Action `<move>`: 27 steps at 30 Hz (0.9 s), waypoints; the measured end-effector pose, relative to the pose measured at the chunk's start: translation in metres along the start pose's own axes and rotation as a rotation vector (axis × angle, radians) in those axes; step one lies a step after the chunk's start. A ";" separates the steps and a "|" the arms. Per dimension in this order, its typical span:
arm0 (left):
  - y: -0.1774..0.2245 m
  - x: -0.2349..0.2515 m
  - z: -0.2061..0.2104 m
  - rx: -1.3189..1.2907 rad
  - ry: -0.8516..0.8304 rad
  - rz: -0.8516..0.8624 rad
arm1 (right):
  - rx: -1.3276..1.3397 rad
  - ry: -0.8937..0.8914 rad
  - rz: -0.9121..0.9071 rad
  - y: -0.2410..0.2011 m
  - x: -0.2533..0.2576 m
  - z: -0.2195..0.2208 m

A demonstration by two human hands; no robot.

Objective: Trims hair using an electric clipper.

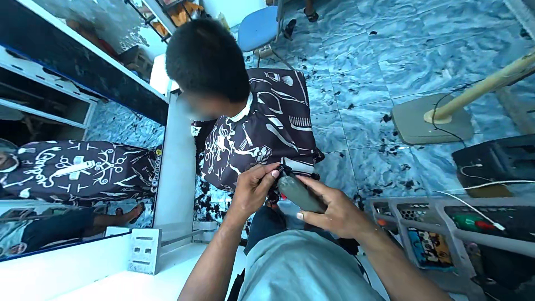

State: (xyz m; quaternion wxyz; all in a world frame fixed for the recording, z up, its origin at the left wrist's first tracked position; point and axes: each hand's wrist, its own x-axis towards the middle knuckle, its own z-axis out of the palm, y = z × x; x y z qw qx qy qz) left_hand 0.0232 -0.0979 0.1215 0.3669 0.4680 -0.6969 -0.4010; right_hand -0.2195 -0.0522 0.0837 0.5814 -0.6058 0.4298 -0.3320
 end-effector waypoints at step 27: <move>-0.110 0.024 -0.239 -0.084 0.452 0.065 | -0.099 0.901 0.313 0.002 0.036 0.142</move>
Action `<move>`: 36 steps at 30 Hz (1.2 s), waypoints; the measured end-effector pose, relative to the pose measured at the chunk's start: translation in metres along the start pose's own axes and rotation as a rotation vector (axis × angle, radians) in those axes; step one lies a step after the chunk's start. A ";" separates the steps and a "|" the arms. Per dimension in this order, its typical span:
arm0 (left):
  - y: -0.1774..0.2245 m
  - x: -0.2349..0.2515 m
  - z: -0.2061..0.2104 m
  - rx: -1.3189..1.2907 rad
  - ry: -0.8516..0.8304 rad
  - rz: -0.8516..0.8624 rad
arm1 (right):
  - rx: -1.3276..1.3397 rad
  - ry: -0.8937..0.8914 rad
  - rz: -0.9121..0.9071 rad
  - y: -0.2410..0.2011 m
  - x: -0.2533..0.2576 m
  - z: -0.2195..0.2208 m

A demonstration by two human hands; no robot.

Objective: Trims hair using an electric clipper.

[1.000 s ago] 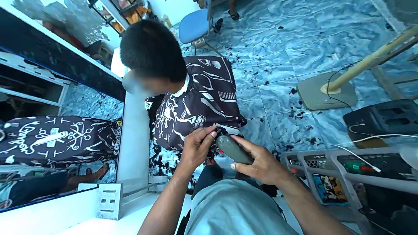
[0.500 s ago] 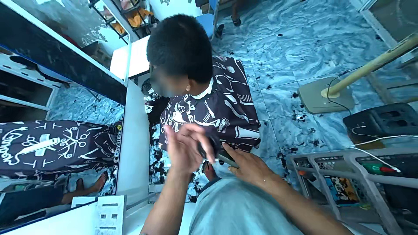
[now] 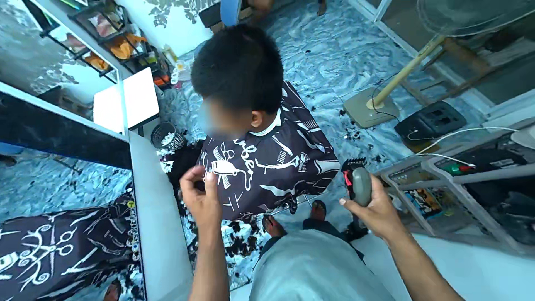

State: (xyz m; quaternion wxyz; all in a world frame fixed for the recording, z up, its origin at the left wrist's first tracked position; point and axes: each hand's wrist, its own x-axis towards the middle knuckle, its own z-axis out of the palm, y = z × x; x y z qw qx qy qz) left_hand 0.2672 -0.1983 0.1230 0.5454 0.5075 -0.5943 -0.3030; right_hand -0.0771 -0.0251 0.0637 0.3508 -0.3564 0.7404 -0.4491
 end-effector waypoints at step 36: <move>-0.004 0.077 0.122 0.345 0.331 0.074 | 0.379 -0.387 0.065 -0.141 0.137 0.122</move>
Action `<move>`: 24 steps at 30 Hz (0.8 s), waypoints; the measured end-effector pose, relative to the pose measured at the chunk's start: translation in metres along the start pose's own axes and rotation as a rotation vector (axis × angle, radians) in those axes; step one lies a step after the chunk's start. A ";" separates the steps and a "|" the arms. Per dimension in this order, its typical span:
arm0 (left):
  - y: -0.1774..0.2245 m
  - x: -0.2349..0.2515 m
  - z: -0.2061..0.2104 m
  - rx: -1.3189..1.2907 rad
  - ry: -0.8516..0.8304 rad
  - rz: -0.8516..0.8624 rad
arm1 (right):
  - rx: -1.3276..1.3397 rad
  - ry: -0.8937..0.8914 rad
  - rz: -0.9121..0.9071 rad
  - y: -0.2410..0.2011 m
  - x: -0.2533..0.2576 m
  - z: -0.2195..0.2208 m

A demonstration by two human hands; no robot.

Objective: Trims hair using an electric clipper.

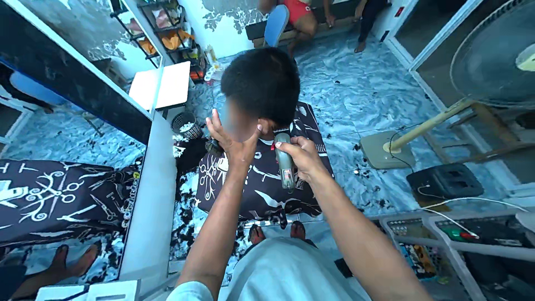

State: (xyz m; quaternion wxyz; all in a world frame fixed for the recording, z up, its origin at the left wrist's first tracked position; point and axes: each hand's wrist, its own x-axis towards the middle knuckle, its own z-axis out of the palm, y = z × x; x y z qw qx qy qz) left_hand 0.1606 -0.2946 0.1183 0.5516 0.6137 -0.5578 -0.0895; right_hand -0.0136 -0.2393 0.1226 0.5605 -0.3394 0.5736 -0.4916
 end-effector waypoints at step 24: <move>-0.014 0.004 0.004 -0.051 0.000 0.052 | -0.025 0.040 -0.103 -0.020 0.004 0.010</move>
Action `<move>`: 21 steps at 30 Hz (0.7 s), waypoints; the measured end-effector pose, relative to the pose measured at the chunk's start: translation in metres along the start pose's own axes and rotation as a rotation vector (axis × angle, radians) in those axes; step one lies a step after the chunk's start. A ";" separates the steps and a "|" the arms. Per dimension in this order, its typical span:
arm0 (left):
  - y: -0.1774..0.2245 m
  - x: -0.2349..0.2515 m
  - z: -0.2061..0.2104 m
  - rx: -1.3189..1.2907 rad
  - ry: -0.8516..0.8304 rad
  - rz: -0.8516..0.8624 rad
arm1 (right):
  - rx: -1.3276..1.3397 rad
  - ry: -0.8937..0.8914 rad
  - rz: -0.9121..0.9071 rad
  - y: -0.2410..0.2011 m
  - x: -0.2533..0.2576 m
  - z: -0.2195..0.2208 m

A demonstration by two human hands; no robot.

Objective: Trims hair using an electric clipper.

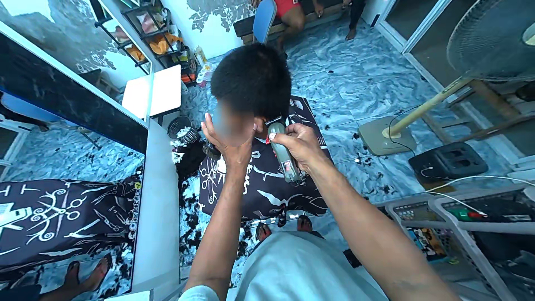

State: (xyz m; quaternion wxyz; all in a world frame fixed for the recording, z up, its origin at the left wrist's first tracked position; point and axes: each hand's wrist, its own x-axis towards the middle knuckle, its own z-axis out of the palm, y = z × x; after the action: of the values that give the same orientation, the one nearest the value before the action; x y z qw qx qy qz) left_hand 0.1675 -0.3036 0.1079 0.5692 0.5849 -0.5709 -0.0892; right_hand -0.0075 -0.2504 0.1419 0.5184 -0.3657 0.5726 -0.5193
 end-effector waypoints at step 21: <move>0.000 -0.002 0.000 0.006 -0.062 -0.023 | -0.181 0.041 -0.090 -0.009 -0.002 0.003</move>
State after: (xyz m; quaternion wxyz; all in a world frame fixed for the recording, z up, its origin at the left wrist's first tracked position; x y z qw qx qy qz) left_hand 0.1664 -0.3023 0.1068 0.5484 0.5903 -0.5816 -0.1119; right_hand -0.0048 -0.2507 0.1519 0.4474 -0.4256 0.6107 -0.4958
